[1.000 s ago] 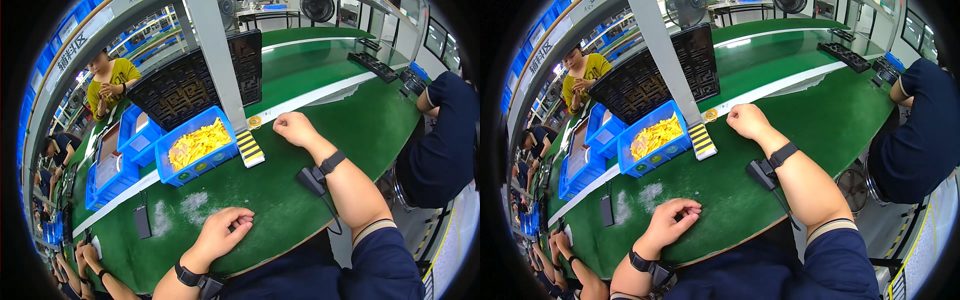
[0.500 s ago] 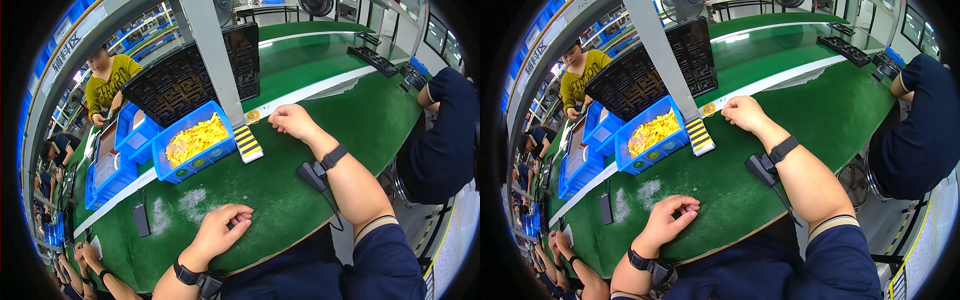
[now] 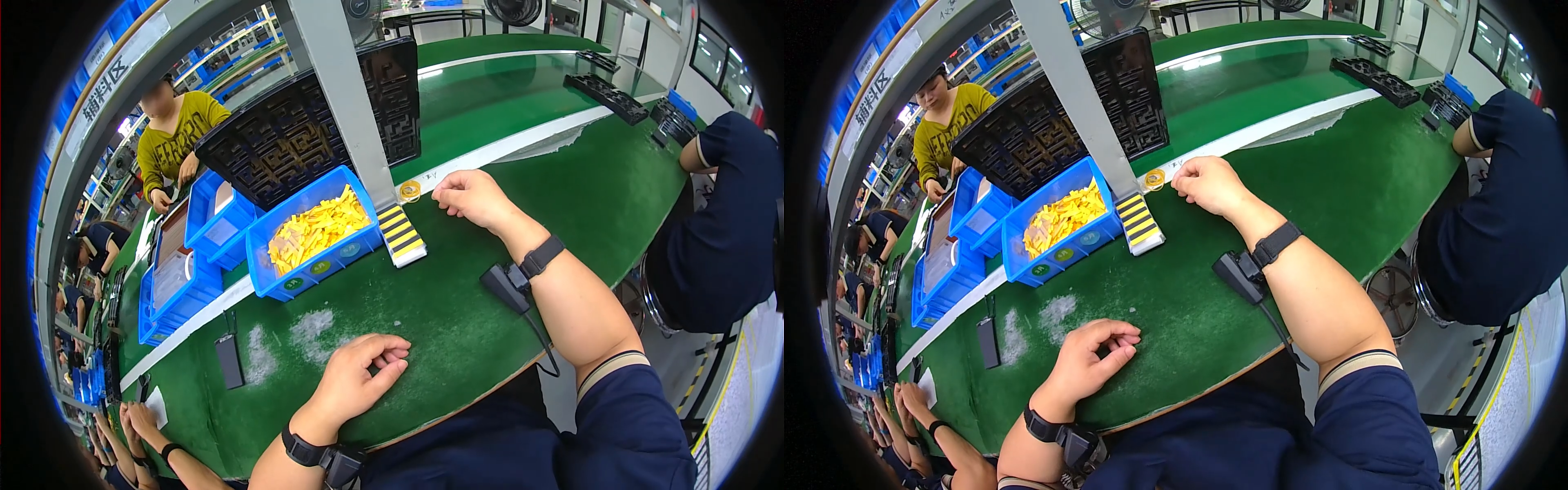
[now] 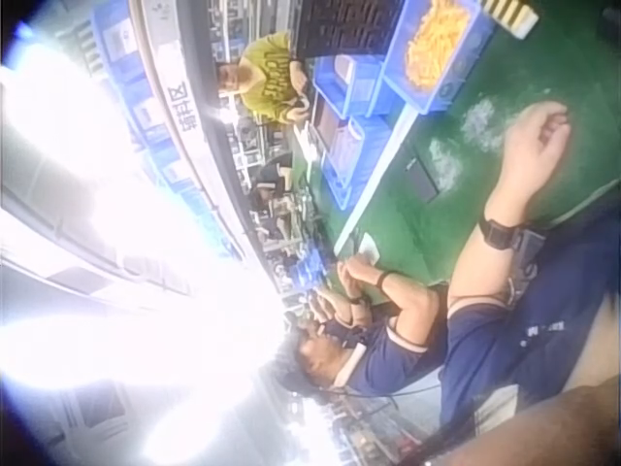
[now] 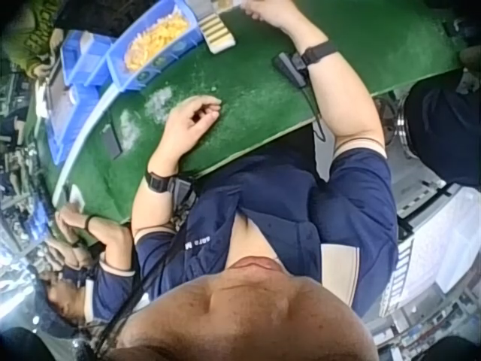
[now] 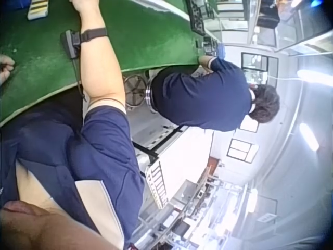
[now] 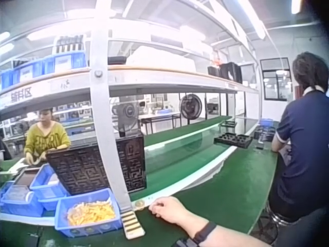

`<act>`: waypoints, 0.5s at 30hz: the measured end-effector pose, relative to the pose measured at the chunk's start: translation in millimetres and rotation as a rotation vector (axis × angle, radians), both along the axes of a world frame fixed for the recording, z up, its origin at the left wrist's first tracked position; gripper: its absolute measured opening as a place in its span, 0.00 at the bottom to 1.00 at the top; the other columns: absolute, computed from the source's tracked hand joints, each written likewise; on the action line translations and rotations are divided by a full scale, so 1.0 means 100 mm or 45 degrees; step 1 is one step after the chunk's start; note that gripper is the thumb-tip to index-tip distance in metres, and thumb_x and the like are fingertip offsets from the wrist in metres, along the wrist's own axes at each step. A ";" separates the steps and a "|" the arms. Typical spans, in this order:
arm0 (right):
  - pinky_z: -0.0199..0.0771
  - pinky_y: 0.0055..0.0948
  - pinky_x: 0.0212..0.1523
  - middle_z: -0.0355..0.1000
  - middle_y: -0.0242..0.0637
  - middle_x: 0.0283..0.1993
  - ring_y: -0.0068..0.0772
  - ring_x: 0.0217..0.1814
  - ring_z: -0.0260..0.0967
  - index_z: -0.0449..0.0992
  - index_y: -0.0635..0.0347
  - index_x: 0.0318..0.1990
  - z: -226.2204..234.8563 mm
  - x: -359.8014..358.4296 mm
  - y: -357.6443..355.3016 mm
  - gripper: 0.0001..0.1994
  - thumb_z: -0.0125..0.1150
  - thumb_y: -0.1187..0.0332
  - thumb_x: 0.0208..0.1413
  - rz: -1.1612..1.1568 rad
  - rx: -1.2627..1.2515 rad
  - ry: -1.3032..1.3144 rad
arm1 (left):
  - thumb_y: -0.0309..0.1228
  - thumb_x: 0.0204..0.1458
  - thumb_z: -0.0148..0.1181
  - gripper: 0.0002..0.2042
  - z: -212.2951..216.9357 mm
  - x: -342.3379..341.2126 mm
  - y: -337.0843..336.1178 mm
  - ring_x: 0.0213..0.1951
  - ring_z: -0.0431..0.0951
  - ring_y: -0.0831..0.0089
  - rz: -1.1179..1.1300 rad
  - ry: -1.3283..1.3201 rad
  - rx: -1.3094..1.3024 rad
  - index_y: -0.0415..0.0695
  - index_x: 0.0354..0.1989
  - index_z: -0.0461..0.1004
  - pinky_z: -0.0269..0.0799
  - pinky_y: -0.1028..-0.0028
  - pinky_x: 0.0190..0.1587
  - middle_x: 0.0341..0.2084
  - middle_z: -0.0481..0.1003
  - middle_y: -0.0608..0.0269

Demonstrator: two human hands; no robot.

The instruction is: Applying yellow adhesive tape to black electronic components.

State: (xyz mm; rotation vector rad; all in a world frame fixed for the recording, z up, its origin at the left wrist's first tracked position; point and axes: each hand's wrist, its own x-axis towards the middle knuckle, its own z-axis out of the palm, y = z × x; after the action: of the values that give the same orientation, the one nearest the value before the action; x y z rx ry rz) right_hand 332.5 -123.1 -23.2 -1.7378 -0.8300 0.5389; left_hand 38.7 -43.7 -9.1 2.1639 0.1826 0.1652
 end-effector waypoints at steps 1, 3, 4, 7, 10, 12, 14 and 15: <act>0.68 0.19 0.28 0.72 0.30 0.27 0.18 0.27 0.66 0.76 0.62 0.33 0.00 0.00 0.00 0.08 0.57 0.67 0.52 0.000 0.000 0.000 | 0.23 0.46 0.58 0.10 0.00 0.00 0.00 0.31 0.75 0.77 0.002 0.014 -0.004 0.37 0.39 0.74 0.70 0.79 0.34 0.30 0.76 0.59; 0.67 0.19 0.28 0.72 0.30 0.27 0.18 0.27 0.66 0.76 0.63 0.33 0.00 -0.01 0.00 0.08 0.57 0.67 0.51 0.001 -0.011 -0.024 | 0.23 0.46 0.58 0.10 0.01 0.00 -0.01 0.30 0.75 0.77 0.002 0.009 -0.002 0.37 0.39 0.74 0.70 0.79 0.33 0.30 0.76 0.60; 0.67 0.19 0.28 0.72 0.30 0.27 0.18 0.27 0.66 0.76 0.63 0.33 0.01 -0.01 0.01 0.08 0.57 0.67 0.51 0.001 -0.011 -0.023 | 0.23 0.46 0.59 0.10 0.01 0.00 -0.01 0.30 0.74 0.77 0.002 0.004 0.001 0.37 0.39 0.74 0.70 0.79 0.33 0.31 0.76 0.60; 0.67 0.19 0.27 0.72 0.30 0.27 0.18 0.26 0.66 0.76 0.63 0.33 -0.01 -0.01 0.02 0.07 0.57 0.68 0.51 -0.008 -0.034 -0.055 | 0.23 0.46 0.59 0.10 0.01 0.01 0.00 0.28 0.73 0.78 0.015 0.023 -0.004 0.37 0.38 0.74 0.70 0.79 0.33 0.30 0.76 0.60; 0.71 0.23 0.28 0.73 0.34 0.26 0.22 0.24 0.69 0.76 0.66 0.31 -0.02 -0.01 0.03 0.08 0.59 0.69 0.49 -0.025 0.022 -0.042 | 0.24 0.46 0.59 0.10 0.03 0.00 -0.01 0.27 0.73 0.79 0.013 0.003 0.012 0.37 0.38 0.74 0.70 0.80 0.32 0.30 0.76 0.61; 0.71 0.24 0.29 0.73 0.35 0.25 0.23 0.24 0.70 0.77 0.65 0.30 -0.01 -0.01 0.02 0.08 0.59 0.69 0.48 -0.018 0.005 -0.065 | 0.24 0.46 0.59 0.10 0.04 -0.01 0.00 0.28 0.74 0.76 0.015 0.007 0.006 0.38 0.38 0.74 0.70 0.78 0.32 0.29 0.75 0.60; 0.71 0.25 0.29 0.73 0.36 0.25 0.24 0.24 0.70 0.77 0.65 0.30 -0.04 0.00 0.04 0.08 0.59 0.69 0.47 -0.023 -0.003 -0.147 | 0.25 0.46 0.59 0.10 0.02 0.00 0.01 0.29 0.75 0.73 0.012 0.011 0.000 0.39 0.39 0.74 0.71 0.77 0.32 0.29 0.75 0.60; 0.71 0.26 0.29 0.74 0.36 0.25 0.25 0.24 0.70 0.77 0.64 0.30 -0.07 0.01 0.04 0.07 0.59 0.68 0.47 -0.028 -0.014 -0.223 | 0.25 0.46 0.59 0.10 0.01 0.00 0.01 0.29 0.74 0.75 0.021 0.019 -0.026 0.39 0.38 0.74 0.71 0.78 0.32 0.29 0.75 0.60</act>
State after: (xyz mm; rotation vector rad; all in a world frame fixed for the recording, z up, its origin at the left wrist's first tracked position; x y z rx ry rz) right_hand 333.8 -118.8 -30.7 -1.8207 -0.9310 0.3807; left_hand 38.6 -42.5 -7.7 2.1445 0.2101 0.1559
